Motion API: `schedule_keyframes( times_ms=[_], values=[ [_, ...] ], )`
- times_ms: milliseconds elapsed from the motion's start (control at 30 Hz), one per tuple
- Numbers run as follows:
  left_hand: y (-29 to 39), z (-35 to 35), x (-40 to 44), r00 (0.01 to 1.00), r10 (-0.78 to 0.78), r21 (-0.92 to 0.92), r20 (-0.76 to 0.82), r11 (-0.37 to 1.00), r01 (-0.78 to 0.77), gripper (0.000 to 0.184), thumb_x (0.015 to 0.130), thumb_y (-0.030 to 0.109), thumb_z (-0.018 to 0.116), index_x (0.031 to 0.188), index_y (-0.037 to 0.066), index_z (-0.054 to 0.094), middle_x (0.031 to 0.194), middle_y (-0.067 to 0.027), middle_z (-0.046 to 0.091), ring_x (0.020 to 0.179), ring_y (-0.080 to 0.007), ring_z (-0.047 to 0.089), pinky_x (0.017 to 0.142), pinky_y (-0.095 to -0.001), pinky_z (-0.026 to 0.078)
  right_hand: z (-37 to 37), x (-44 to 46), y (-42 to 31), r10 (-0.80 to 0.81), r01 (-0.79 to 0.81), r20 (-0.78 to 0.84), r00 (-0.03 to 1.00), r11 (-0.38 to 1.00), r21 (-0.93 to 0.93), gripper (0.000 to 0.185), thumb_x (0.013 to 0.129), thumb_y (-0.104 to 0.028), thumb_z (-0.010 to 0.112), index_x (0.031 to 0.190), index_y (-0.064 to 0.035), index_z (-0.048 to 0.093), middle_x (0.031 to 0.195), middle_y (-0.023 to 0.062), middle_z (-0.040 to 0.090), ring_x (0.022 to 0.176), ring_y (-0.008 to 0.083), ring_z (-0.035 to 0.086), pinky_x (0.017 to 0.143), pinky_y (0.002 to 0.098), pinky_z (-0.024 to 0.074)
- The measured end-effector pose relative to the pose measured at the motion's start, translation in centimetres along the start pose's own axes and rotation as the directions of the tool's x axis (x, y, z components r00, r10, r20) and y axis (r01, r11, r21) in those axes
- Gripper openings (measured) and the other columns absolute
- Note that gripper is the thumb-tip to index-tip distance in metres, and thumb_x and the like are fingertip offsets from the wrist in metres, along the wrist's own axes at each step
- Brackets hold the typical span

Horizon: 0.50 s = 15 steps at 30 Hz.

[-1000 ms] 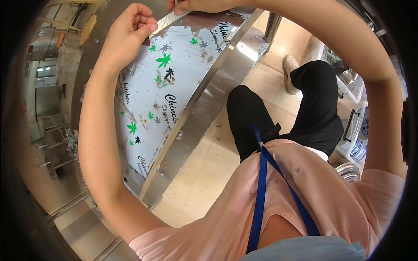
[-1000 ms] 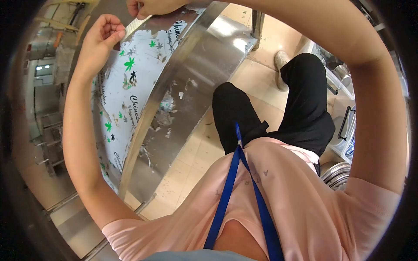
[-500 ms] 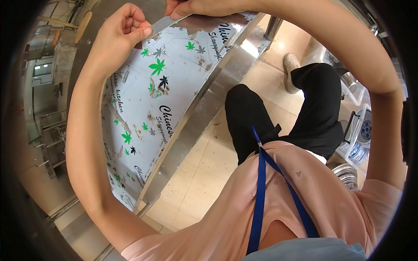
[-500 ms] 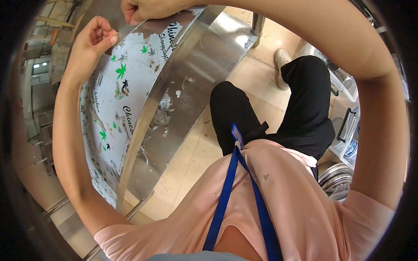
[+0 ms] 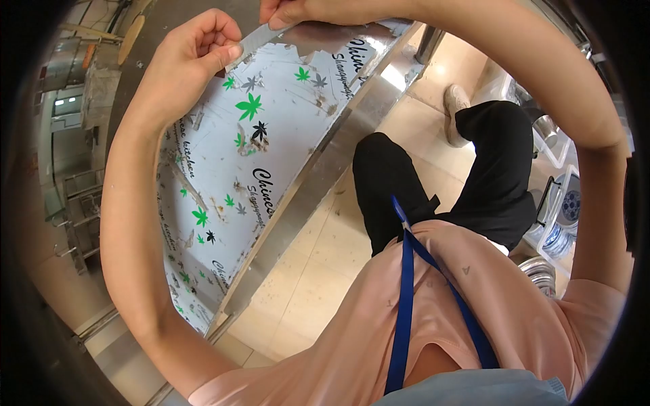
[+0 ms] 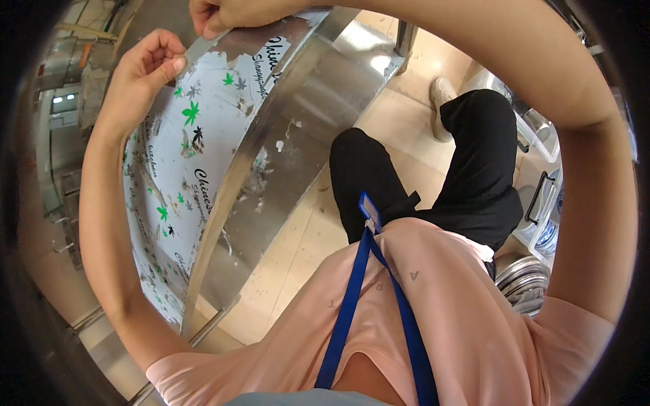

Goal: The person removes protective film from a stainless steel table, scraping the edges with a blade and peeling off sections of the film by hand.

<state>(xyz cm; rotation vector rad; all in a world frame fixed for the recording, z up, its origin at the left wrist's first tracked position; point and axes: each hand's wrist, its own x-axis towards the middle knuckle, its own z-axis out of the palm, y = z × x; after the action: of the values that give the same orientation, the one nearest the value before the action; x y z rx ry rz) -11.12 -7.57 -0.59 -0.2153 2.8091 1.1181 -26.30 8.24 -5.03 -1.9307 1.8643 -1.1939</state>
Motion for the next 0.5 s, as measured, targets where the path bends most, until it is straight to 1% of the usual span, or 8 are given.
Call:
schedule_keyframes(
  times_ms=[67, 133, 167, 233, 333, 367, 467, 500],
  values=[
    [-0.3, -0.2, -0.2, 1.000, -0.003, 0.002, -0.029, 1.000, 0.003, 0.006, 0.085, 0.008, 0.059, 0.088, 0.004, 0.056, 0.074, 0.0041, 0.052, 0.070, -0.0041, 0.047, 0.065, -0.0196, 0.038, 0.2, 0.1, -0.2, 0.013, -0.017, -0.054, 0.998, 0.996, -0.085, 0.011, 0.075, -0.009, 0.066, 0.077, 0.0019, 0.064, 0.070, 0.0182, 0.063, 0.066, 0.0291, 0.061, 0.062, 0.0369, 0.0478],
    [-1.0, -0.5, -0.5, 0.998, -0.008, 0.038, -0.068, 0.999, 0.010, 0.007, 0.087, 0.010, 0.059, 0.089, 0.004, 0.056, 0.074, 0.0048, 0.052, 0.070, -0.0036, 0.046, 0.065, -0.0195, 0.038, 0.6, 0.5, -0.6, 0.029, -0.040, -0.060, 0.998, 0.982, -0.182, 0.015, 0.075, -0.014, 0.067, 0.076, 0.0006, 0.064, 0.069, 0.0176, 0.062, 0.067, 0.0309, 0.061, 0.063, 0.0386, 0.0478],
    [-1.1, -0.8, -0.7, 0.998, -0.026, 0.062, -0.061, 0.998, 0.030, 0.008, 0.087, 0.011, 0.058, 0.089, 0.003, 0.057, 0.074, 0.0051, 0.052, 0.070, -0.0035, 0.046, 0.065, -0.0194, 0.037, 0.7, 0.7, -0.8, 0.038, -0.052, -0.065, 0.997, 0.972, -0.230, 0.016, 0.075, -0.016, 0.068, 0.075, -0.0001, 0.064, 0.069, 0.0174, 0.062, 0.067, 0.0318, 0.061, 0.064, 0.0394, 0.0478],
    [-1.1, -1.1, -1.2, 0.997, -0.061, 0.107, -0.048, 0.992, 0.066, 0.009, 0.088, 0.012, 0.058, 0.090, 0.003, 0.058, 0.074, 0.0056, 0.051, 0.070, -0.0033, 0.046, 0.065, -0.0192, 0.037, 0.2, 1.2, -1.6, 0.084, -0.079, 0.013, 0.996, 0.973, -0.218, 0.019, 0.075, -0.019, 0.068, 0.075, -0.0008, 0.064, 0.069, 0.0182, 0.062, 0.069, 0.0327, 0.062, 0.065, 0.0401, 0.0480],
    [-1.2, -1.0, -1.6, 0.997, -0.048, 0.086, -0.055, 0.995, 0.052, 0.011, 0.087, 0.014, 0.059, 0.088, 0.004, 0.058, 0.072, 0.0058, 0.050, 0.068, -0.0033, 0.043, 0.062, -0.0196, 0.035, -0.6, 1.7, -2.3, 0.165, -0.141, 0.121, 0.979, 0.972, -0.187, 0.022, 0.075, -0.023, 0.069, 0.076, -0.0008, 0.065, 0.072, 0.0196, 0.063, 0.071, 0.0338, 0.062, 0.067, 0.0404, 0.0485],
    [-1.0, -1.0, -1.7, 0.996, -0.069, 0.110, -0.062, 0.991, 0.075, 0.012, 0.087, 0.015, 0.059, 0.087, 0.004, 0.057, 0.070, 0.0059, 0.050, 0.066, -0.0034, 0.042, 0.060, -0.0200, 0.034, -0.7, 1.8, -2.4, 0.192, -0.164, 0.155, 0.969, 0.971, -0.176, 0.024, 0.075, -0.024, 0.069, 0.076, -0.0007, 0.066, 0.073, 0.0200, 0.064, 0.072, 0.0342, 0.062, 0.068, 0.0404, 0.0486],
    [-0.4, -0.6, -2.1, 0.988, -0.121, 0.156, -0.093, 0.979, 0.135, 0.015, 0.087, 0.017, 0.060, 0.082, 0.004, 0.056, 0.066, 0.0062, 0.047, 0.061, -0.0037, 0.039, 0.055, -0.0213, 0.031, -0.5, 3.0, -2.1, 0.120, -0.045, 0.224, 0.967, 0.948, -0.315, 0.027, 0.075, -0.027, 0.068, 0.076, 0.0003, 0.067, 0.076, 0.0203, 0.065, 0.075, 0.0344, 0.063, 0.070, 0.0402, 0.0491],
    [-0.4, -0.3, -2.2, 0.985, -0.134, 0.154, -0.110, 0.977, 0.151, 0.016, 0.087, 0.018, 0.060, 0.080, 0.004, 0.056, 0.064, 0.0062, 0.046, 0.060, -0.0038, 0.038, 0.054, -0.0217, 0.030, -0.5, 3.3, -2.3, 0.139, -0.052, 0.234, 0.962, 0.938, -0.343, 0.028, 0.075, -0.028, 0.068, 0.076, 0.0006, 0.067, 0.077, 0.0202, 0.065, 0.075, 0.0345, 0.063, 0.070, 0.0401, 0.0492]
  ],
)
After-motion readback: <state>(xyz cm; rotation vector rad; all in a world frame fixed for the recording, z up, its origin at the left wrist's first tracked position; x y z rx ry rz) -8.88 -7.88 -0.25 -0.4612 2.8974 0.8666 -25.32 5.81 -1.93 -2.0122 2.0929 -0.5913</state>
